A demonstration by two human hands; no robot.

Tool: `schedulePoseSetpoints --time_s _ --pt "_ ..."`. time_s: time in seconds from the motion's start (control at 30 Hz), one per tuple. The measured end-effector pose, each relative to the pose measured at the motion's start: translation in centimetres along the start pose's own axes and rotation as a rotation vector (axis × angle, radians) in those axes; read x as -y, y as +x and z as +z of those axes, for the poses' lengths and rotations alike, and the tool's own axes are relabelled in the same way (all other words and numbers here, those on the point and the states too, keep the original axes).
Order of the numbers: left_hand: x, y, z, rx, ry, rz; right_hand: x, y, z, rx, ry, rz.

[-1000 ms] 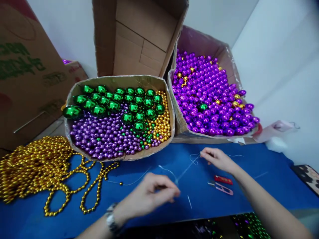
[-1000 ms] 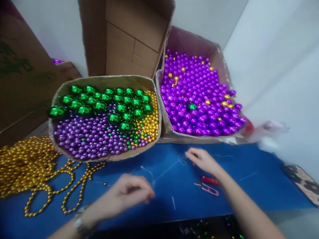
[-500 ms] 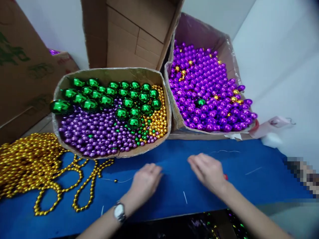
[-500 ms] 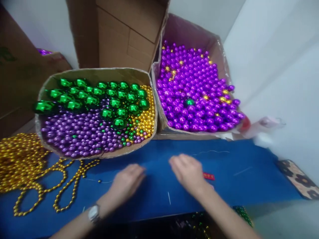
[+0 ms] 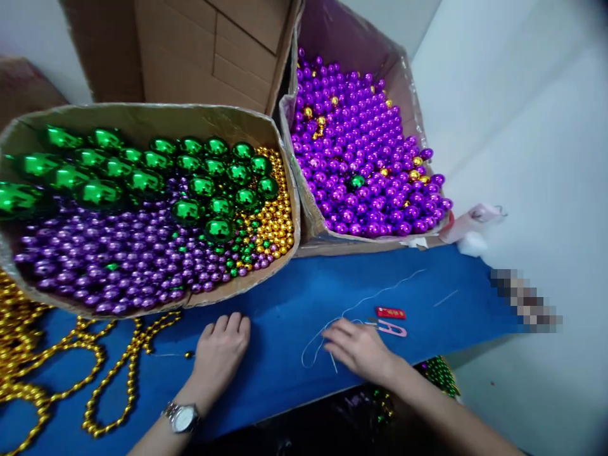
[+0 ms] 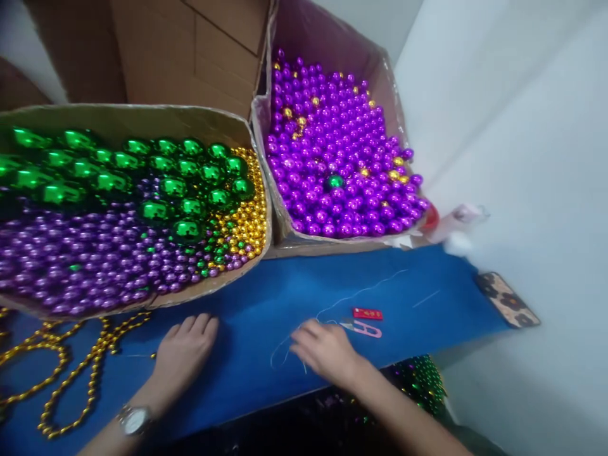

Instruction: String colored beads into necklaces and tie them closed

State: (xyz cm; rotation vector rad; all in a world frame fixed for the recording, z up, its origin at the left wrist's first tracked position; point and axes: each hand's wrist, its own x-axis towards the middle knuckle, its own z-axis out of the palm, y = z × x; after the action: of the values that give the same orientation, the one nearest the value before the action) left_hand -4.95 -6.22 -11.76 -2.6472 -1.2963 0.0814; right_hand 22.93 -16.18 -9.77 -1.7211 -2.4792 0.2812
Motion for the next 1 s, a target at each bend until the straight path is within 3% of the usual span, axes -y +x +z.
schedulePoseSetpoints --time_s 0.1,0.2,0.33,0.6,0.7,0.8,0.87,1.0 --pt "0.2 0.3 0.0 -0.031 -0.057 -0.017 -3.4 -0.7 -0.4 -0.074 -0.010 0.181" --pt "0.6 0.2 -0.5 -0.081 -0.355 -0.071 -5.1 -1.2 -0.3 -0.080 -0.014 0.223" --pt "0.9 0.3 -2.2 -0.054 -0.911 -0.193 -4.6 -2.0 -0.1 0.011 -0.026 0.090" --pt "0.5 1.5 -4.8 0.041 -1.607 -0.420 -4.2 -2.1 1.1 0.102 -0.143 -0.168" --pt "0.3 1.6 -5.0 0.032 -1.747 -0.442 -1.9 -0.8 0.8 0.048 -0.152 -0.145" --pt "0.1 1.7 -5.2 0.038 -1.913 -0.470 3.2 1.2 -0.5 -0.018 -0.109 -0.138" --pt "0.0 2.0 -5.1 0.055 -2.037 -0.498 7.2 3.1 -1.4 -0.057 -0.044 -0.198" --pt "0.2 2.4 -5.3 0.096 -2.216 -0.556 13.3 7.3 -2.6 -0.327 0.224 -0.409"
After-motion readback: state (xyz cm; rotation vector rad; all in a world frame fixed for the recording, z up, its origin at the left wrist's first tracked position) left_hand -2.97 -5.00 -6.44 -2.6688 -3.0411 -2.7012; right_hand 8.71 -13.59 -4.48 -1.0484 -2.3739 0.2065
